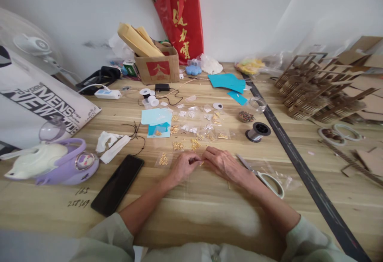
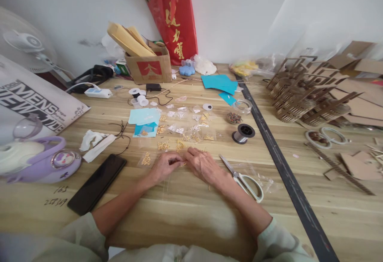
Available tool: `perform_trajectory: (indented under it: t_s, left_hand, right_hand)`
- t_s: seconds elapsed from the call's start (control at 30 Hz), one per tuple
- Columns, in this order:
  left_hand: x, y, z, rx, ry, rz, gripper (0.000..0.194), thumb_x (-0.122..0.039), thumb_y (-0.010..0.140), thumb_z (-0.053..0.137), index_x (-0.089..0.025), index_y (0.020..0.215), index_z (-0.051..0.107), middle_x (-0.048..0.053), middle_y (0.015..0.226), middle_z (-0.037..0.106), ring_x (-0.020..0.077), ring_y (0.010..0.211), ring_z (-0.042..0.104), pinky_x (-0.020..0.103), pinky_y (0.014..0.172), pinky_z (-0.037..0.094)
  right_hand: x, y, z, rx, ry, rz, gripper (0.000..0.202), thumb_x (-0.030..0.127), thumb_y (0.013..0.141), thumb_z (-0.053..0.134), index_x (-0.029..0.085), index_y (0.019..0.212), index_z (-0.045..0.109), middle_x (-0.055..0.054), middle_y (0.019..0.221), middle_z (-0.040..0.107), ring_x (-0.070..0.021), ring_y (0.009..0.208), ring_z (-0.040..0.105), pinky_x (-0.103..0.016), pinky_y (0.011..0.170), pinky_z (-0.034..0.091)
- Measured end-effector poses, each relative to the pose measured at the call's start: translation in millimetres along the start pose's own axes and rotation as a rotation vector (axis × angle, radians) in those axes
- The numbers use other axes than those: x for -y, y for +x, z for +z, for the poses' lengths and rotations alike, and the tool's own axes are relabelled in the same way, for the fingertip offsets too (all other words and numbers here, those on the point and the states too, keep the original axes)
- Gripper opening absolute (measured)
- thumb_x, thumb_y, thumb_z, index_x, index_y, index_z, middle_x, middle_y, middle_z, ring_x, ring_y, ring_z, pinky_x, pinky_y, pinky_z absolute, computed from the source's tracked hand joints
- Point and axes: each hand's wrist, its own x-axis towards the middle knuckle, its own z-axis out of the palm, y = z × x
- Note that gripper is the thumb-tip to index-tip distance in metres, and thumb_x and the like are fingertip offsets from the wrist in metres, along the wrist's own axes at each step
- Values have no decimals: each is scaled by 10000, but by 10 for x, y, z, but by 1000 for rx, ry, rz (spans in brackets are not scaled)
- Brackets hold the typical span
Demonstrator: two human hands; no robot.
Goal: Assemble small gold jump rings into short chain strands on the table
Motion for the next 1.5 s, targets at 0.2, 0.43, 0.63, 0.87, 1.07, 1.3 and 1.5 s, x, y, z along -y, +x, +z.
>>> perform_trajectory:
  t_s: [0.2, 0.43, 0.63, 0.87, 1.07, 1.3, 1.5]
  left_hand:
    - [44, 3, 6, 8, -44, -17, 125, -233, 782, 620, -166, 753, 723, 22, 752, 713, 142, 659, 599, 234, 616, 423]
    - [72, 12, -2, 26, -99, -48, 116, -216, 777, 625, -160, 759, 724, 22, 759, 721, 144, 676, 616, 229, 631, 431]
    - [26, 26, -15, 32, -96, -103, 128, -232, 769, 627, -150, 727, 716, 24, 734, 715, 145, 663, 610, 229, 619, 423]
    - [10, 18, -15, 55, -75, -116, 127, -225, 764, 622, -146, 711, 707, 17, 727, 713, 139, 664, 608, 219, 620, 418]
    - [33, 30, -3, 57, -81, -123, 137, -241, 764, 623, -147, 705, 704, 14, 711, 706, 134, 640, 597, 219, 599, 409]
    - [-3, 36, -27, 74, -147, -157, 131, -246, 751, 620, -148, 717, 700, 27, 738, 713, 154, 684, 620, 230, 629, 433]
    - [19, 41, -16, 89, -174, -174, 144, -260, 749, 617, -140, 721, 692, 35, 731, 704, 156, 683, 613, 236, 633, 431]
  right_hand:
    - [8, 8, -21, -4, 41, -6, 167, 173, 970, 389, 189, 936, 551, -42, 905, 571, -142, 779, 547, -245, 645, 338]
    - [-34, 14, 20, -12, 18, -13, 176, 210, 975, 388, 181, 910, 549, -41, 871, 567, -146, 744, 543, -250, 627, 330]
    - [-30, 8, 6, -24, 21, -3, 169, 220, 976, 402, 178, 907, 550, -40, 885, 576, -137, 736, 549, -243, 616, 322]
    - [-41, 12, 23, -19, 29, -10, 161, 212, 972, 402, 178, 910, 546, -40, 884, 576, -140, 744, 551, -247, 628, 329]
    - [-93, 25, 97, -45, 53, -42, 113, 185, 949, 435, 181, 904, 538, -29, 886, 569, -132, 732, 537, -244, 618, 318]
    - [-82, 26, 83, -58, 80, -37, 109, 182, 948, 443, 177, 903, 542, -31, 877, 563, -130, 723, 532, -241, 613, 316]
    - [-67, 32, 72, -59, 59, -41, 114, 186, 944, 452, 169, 886, 549, -38, 871, 570, -128, 708, 531, -234, 595, 305]
